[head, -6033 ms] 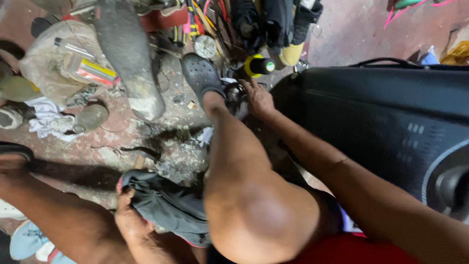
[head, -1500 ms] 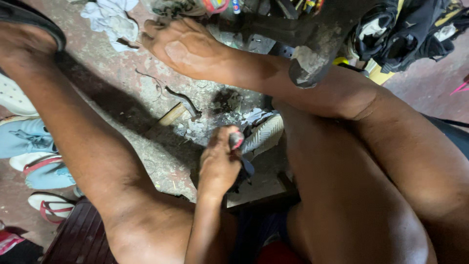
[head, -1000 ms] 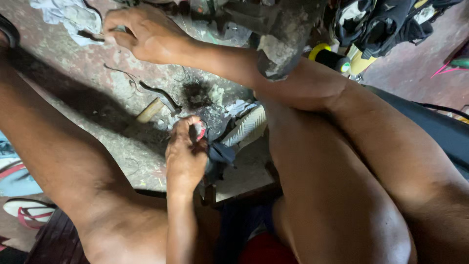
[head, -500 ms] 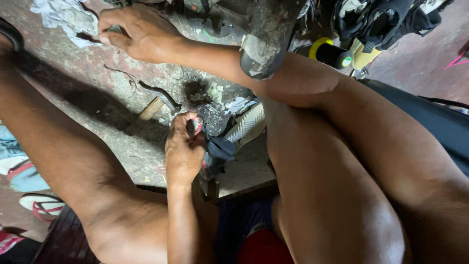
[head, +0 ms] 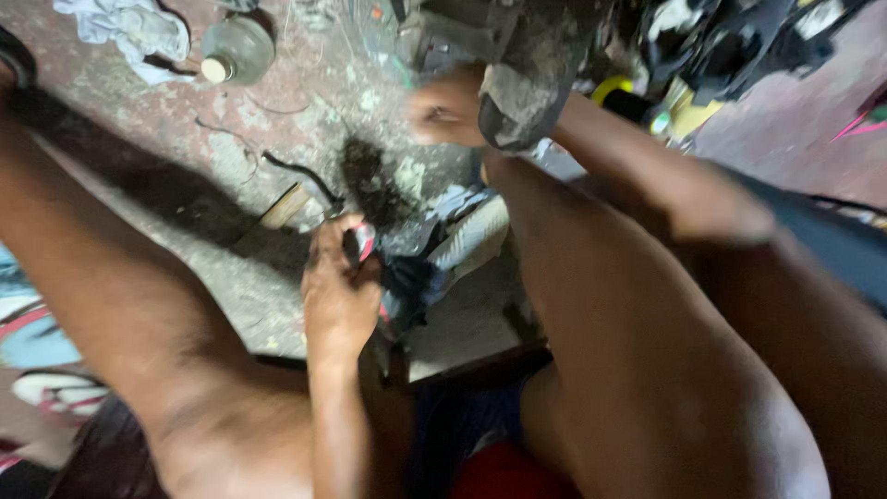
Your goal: The person sits on the floor and repairs a black sneaker. They use a small tool to scrape the sole, apply glue from a bottle to the sole and upper, and press the parts together to reattach them.
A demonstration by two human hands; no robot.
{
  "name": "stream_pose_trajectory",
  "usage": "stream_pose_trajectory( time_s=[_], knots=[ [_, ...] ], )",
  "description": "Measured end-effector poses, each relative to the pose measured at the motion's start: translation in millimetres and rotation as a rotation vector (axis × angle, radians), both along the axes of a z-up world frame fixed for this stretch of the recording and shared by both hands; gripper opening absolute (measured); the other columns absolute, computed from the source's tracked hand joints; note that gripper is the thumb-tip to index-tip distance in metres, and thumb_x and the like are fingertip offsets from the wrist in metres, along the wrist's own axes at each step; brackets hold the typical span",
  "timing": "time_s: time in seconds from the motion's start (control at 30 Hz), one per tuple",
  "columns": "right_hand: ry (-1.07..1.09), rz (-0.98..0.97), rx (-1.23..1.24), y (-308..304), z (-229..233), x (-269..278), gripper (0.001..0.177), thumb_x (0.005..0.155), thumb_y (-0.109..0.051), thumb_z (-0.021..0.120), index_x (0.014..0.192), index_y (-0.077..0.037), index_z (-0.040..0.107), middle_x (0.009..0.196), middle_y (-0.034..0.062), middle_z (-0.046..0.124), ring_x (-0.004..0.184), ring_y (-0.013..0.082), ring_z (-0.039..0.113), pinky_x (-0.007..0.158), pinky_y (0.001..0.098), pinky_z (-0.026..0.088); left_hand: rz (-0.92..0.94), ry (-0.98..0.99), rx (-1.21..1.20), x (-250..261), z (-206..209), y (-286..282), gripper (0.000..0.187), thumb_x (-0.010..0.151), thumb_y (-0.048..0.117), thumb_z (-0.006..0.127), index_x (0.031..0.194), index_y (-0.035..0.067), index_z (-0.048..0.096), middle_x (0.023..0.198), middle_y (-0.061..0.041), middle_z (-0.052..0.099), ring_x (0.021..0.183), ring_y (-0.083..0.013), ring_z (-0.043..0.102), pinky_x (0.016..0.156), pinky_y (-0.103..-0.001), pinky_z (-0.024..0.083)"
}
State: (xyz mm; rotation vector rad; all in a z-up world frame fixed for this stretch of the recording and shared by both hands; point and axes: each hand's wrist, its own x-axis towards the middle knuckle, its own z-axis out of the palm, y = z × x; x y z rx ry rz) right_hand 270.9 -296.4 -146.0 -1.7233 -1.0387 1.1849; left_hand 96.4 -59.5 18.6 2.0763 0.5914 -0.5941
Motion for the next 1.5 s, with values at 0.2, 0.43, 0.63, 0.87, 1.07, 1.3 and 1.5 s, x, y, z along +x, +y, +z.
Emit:
stream_pose_trajectory(
  time_s=[0.2, 0.43, 0.63, 0.87, 1.07, 1.3, 1.5],
  knots=[
    [0.315, -0.899, 0.116, -127.6, 53.6, -66.2, 0.042, 0.101, -0.029, 0.061, 0.129, 0.001, 0.053, 0.120, 0.0135, 0.062, 0.108, 0.0221, 0.062, 0.089, 0.0374, 0.051, -0.052, -0.122, 0.004, -12.0, 3.6, 3.9, 0.049, 0.079, -0.005, 0.066, 0.126, 0.004, 0.059, 0.115, -0.020, 0.067, 0.102, -0.0390, 0.065, 0.090, -0.045, 0.051],
    [0.271, -0.846, -0.147, -82.0, -1.2, -97.7, 0.039, 0.101, -0.026, 0.063, 0.128, 0.000, 0.054, 0.116, 0.0118, 0.063, 0.103, 0.0199, 0.062, 0.085, 0.0357, 0.052, 0.023, 0.120, -0.022, 2.3, 8.7, 0.9, 0.045, 0.079, -0.001, 0.066, 0.124, 0.007, 0.061, 0.109, -0.017, 0.067, 0.082, -0.0339, 0.064, 0.080, -0.043, 0.051],
    [0.330, -0.804, -0.166, -40.8, -28.1, -102.1, 0.036, 0.101, -0.024, 0.063, 0.127, -0.001, 0.054, 0.112, 0.0103, 0.064, 0.099, 0.0180, 0.062, 0.082, 0.0342, 0.052, 0.001, 0.047, 0.003, 4.7, 8.3, 1.4, 0.046, 0.077, -0.004, 0.065, 0.123, 0.005, 0.061, 0.111, -0.017, 0.066, 0.087, -0.0341, 0.064, 0.082, -0.043, 0.051],
    [0.379, -0.835, -0.157, -40.6, -34.4, -109.3, 0.033, 0.100, -0.021, 0.065, 0.126, -0.002, 0.055, 0.108, 0.0087, 0.065, 0.094, 0.0158, 0.063, 0.079, 0.0324, 0.053, -0.072, -0.053, 0.015, 5.6, 5.9, -0.3, 0.043, 0.081, -0.003, 0.067, 0.123, 0.004, 0.060, 0.112, -0.019, 0.067, 0.104, -0.0389, 0.065, 0.090, -0.045, 0.049],
    [0.426, -0.828, -0.118, -41.4, -26.4, -109.1, 0.031, 0.100, -0.019, 0.066, 0.125, -0.003, 0.056, 0.104, 0.0072, 0.066, 0.090, 0.0139, 0.063, 0.075, 0.0309, 0.054, 0.019, 0.132, -0.012, 4.2, 11.3, 1.2, 0.048, 0.078, -0.002, 0.066, 0.125, 0.007, 0.059, 0.113, -0.017, 0.067, 0.091, -0.0337, 0.068, 0.084, -0.043, 0.051],
    [0.521, -0.902, -0.091, -31.9, -52.9, -129.3, 0.028, 0.100, -0.016, 0.067, 0.124, -0.004, 0.057, 0.100, 0.0055, 0.067, 0.085, 0.0117, 0.063, 0.072, 0.0292, 0.054, -0.056, -0.008, 0.001, 1.0, 7.0, 1.8, 0.046, 0.079, -0.004, 0.067, 0.124, 0.005, 0.060, 0.111, -0.019, 0.067, 0.098, -0.0373, 0.065, 0.086, -0.045, 0.050],
    [0.762, -0.907, -0.023, -12.8, -41.1, -184.7, 0.026, 0.100, -0.013, 0.068, 0.123, -0.005, 0.057, 0.096, 0.0041, 0.068, 0.081, 0.0098, 0.064, 0.069, 0.0277, 0.055, -0.051, -0.006, 0.015, -0.8, 5.2, 3.5, 0.049, 0.077, -0.004, 0.066, 0.126, 0.003, 0.059, 0.114, -0.020, 0.067, 0.098, -0.0363, 0.065, 0.087, -0.044, 0.051]
  ],
)
